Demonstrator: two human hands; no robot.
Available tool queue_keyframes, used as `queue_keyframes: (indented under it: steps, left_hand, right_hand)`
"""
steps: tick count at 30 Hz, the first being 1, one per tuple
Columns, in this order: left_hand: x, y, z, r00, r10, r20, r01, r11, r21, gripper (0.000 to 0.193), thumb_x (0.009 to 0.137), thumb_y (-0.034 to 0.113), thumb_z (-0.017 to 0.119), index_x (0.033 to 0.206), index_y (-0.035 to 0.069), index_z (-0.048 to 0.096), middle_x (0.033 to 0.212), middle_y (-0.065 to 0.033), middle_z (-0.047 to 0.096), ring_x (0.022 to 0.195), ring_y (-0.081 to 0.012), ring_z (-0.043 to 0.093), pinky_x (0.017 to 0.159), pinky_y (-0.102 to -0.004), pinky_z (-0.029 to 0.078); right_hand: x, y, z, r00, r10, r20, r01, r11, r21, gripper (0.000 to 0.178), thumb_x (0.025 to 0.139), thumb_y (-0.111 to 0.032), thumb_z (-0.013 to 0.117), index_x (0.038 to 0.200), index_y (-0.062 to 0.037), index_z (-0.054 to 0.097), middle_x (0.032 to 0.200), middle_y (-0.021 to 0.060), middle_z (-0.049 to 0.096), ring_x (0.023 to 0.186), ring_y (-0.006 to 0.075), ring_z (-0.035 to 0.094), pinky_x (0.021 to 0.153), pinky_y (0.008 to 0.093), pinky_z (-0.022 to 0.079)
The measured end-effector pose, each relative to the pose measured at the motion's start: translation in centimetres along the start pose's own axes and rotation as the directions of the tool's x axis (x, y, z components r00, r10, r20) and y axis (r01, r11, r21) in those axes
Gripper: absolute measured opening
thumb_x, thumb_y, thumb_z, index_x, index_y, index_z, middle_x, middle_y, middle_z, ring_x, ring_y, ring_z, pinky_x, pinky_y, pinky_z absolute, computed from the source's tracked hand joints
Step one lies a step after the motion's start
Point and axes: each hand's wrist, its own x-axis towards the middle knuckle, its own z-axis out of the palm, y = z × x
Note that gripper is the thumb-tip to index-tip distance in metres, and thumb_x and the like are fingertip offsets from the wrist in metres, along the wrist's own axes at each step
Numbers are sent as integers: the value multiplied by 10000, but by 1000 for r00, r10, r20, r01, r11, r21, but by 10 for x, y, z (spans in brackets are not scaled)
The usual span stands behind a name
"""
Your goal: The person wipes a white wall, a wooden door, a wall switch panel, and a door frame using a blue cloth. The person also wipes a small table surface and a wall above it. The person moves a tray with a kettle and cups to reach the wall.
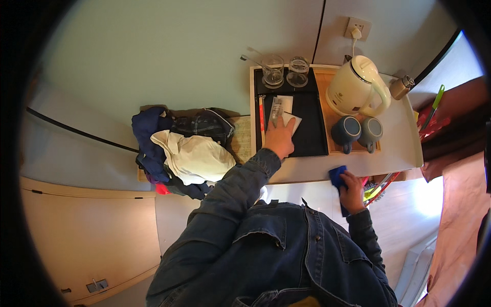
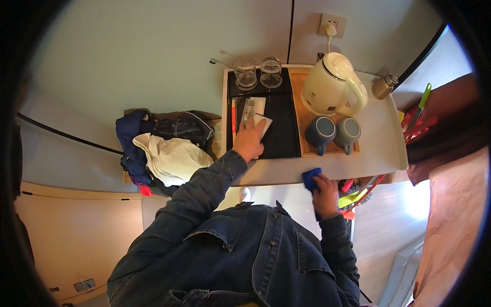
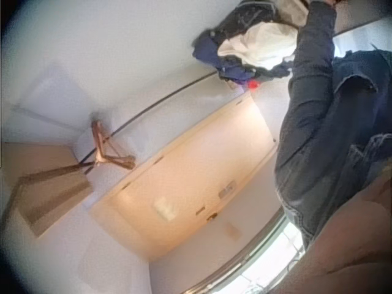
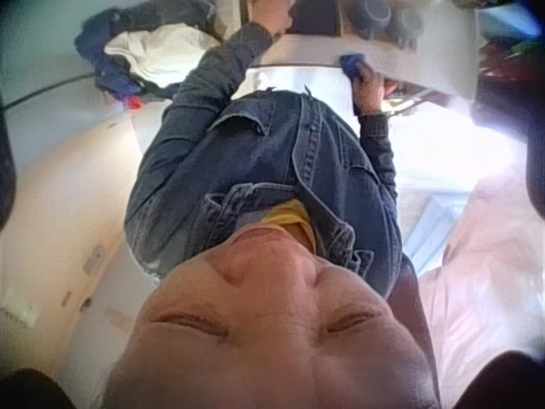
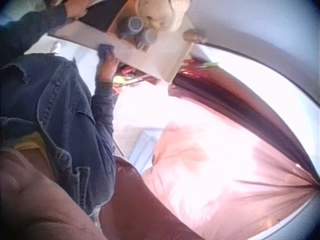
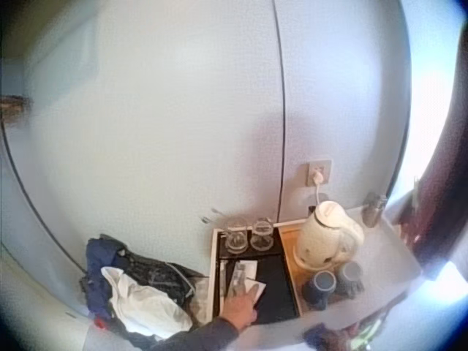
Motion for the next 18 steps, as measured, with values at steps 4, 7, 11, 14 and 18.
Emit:
queue_keyframes:
  steps: [4, 7, 11, 14, 18]
  left_hand:
    - [-2, -18, -8, 996, 77, -51, -86, 973, -215, 768, 637, -82, 603, 1347, 88, 365, 1293, -257, 421, 1115, -470, 470, 933, -434, 441]
    - [-2, -30, -11, 987, 105, -119, -148, 883, -445, 724, 663, -136, 515, 1341, 66, 362, 1310, -228, 438, 1160, -410, 467, 944, -419, 431]
    - [-3, -44, -21, 977, 12, -212, -151, 739, -657, 743, 659, -147, 522, 1351, 69, 360, 1271, -251, 464, 1154, -410, 478, 946, -412, 428]
    - [-5, -55, -35, 981, -80, -176, -85, 640, -764, 710, 673, -141, 470, 1347, 60, 367, 1218, -247, 512, 1151, -407, 485, 943, -388, 420]
    - [-17, -73, -46, 977, -151, -151, -47, 539, -841, 673, 682, -75, 460, 1338, 50, 381, 1125, -243, 567, 1065, -397, 557, 910, -376, 436]
  right_hand:
    - [19, -52, 1, 991, -110, 77, 93, 976, 196, 407, 661, 13, 601, 1063, -45, 627, 1171, 152, 593, 1055, 352, 538, 934, 414, 418]
    - [50, -80, 0, 986, -162, -32, 165, 973, 159, 406, 671, 37, 599, 1072, -22, 610, 1193, 172, 581, 1075, 355, 537, 941, 401, 415]
    - [92, -104, 14, 983, -164, -84, 149, 977, -154, 410, 687, -17, 642, 1095, -35, 608, 1201, 174, 561, 1055, 366, 521, 921, 429, 421]
    - [108, -110, 36, 988, -151, -8, 137, 911, -389, 374, 706, -79, 651, 1073, -16, 610, 1189, 171, 557, 1009, 358, 528, 889, 430, 429]
    - [134, -98, 57, 988, -152, 10, 140, 878, -457, 355, 734, -104, 625, 1074, -8, 592, 1200, 180, 541, 967, 357, 534, 848, 434, 443]
